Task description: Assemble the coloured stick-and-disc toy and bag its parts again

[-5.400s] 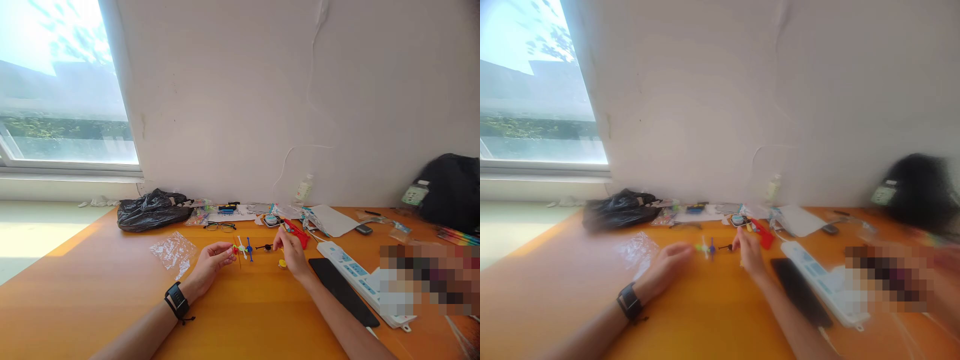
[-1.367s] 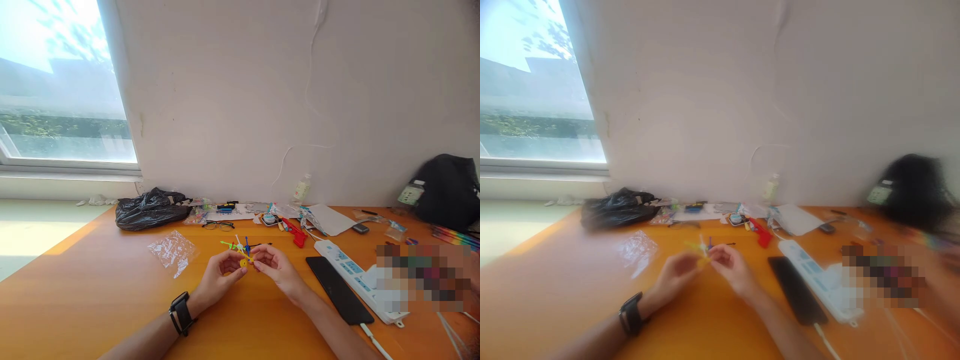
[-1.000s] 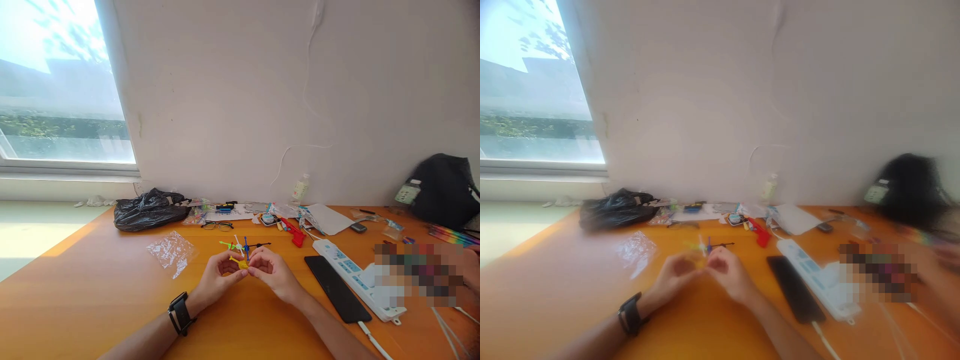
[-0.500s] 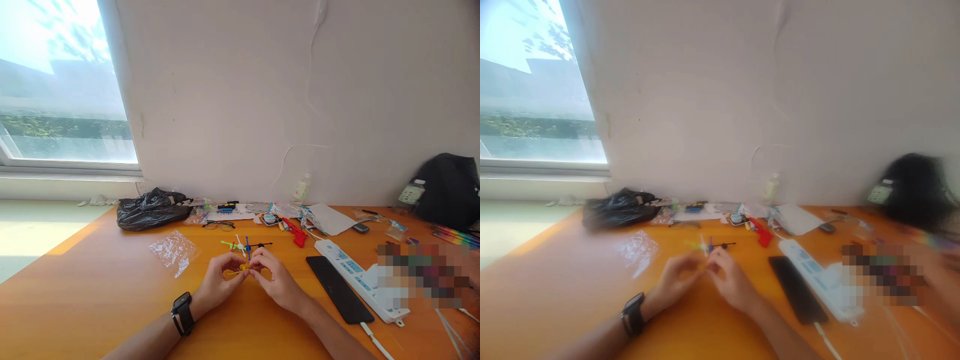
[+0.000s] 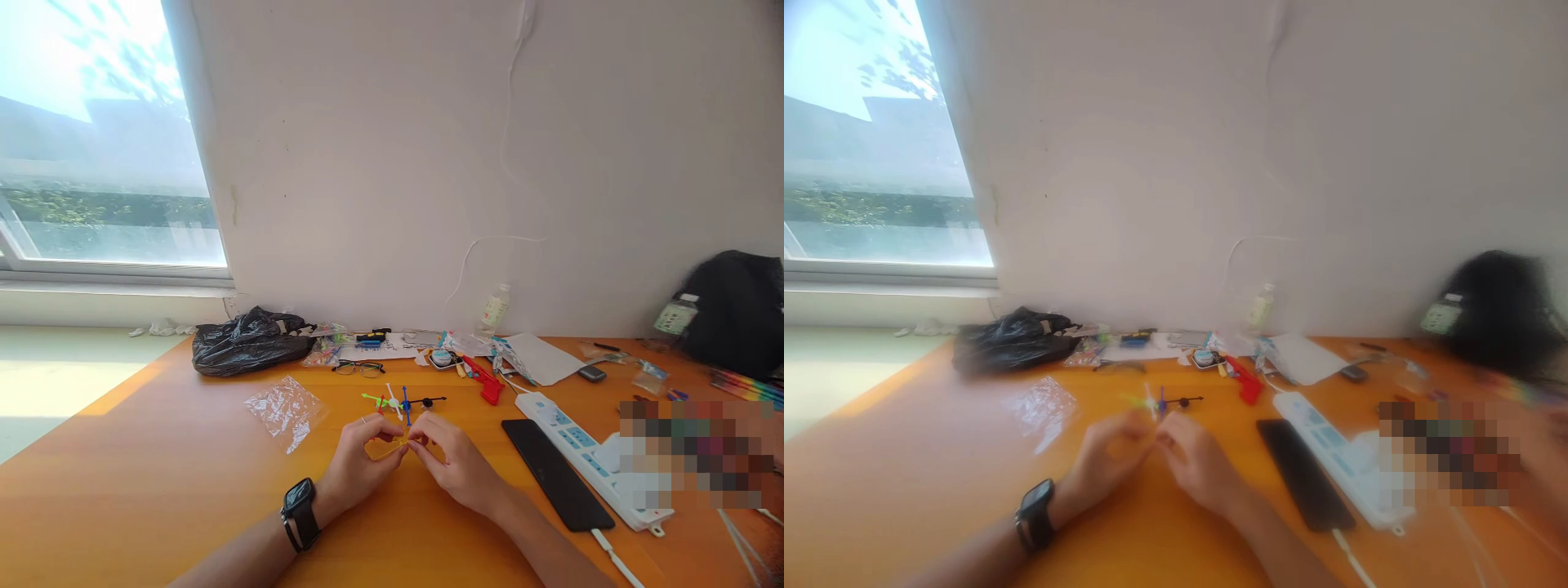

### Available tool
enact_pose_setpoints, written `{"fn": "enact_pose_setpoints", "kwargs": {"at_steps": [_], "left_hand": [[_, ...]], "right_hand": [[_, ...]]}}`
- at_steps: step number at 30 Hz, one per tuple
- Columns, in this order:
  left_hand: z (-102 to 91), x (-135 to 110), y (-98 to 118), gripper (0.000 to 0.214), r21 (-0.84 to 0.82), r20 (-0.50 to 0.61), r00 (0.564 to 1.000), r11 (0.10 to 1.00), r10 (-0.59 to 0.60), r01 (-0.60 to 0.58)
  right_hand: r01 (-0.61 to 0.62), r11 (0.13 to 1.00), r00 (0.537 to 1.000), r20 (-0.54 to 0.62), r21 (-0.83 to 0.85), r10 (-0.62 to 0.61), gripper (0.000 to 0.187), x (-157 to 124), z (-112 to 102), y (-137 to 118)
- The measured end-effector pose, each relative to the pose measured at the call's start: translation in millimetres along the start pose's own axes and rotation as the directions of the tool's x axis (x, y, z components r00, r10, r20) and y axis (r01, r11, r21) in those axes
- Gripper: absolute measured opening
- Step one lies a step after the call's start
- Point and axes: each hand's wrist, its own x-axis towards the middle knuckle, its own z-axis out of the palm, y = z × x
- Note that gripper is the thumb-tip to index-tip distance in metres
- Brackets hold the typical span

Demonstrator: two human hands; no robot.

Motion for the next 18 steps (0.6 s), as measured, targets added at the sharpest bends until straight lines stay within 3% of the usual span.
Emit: {"fn": "enact_pose_setpoints", "kwargs": {"at_steps": [9, 18], "left_hand": [[0.6, -2.6, -3.0, 0.014, 0.038, -0.065, 0.998, 0.999, 0.013, -0.011], [-2.3, 0.5, 6.0, 0.015, -0.058, -0.013, 0.997, 0.995, -0.077, 0.076]], "right_hand": [[0.016, 1.0, 1.0, -0.017, -0.019, -0.016, 0.014, 0.4, -2.4, -2.1], [0.007, 1.0, 0.999, 0.033, 0.03, -0.007, 0.015, 1.0, -5.0, -2.2]]}}
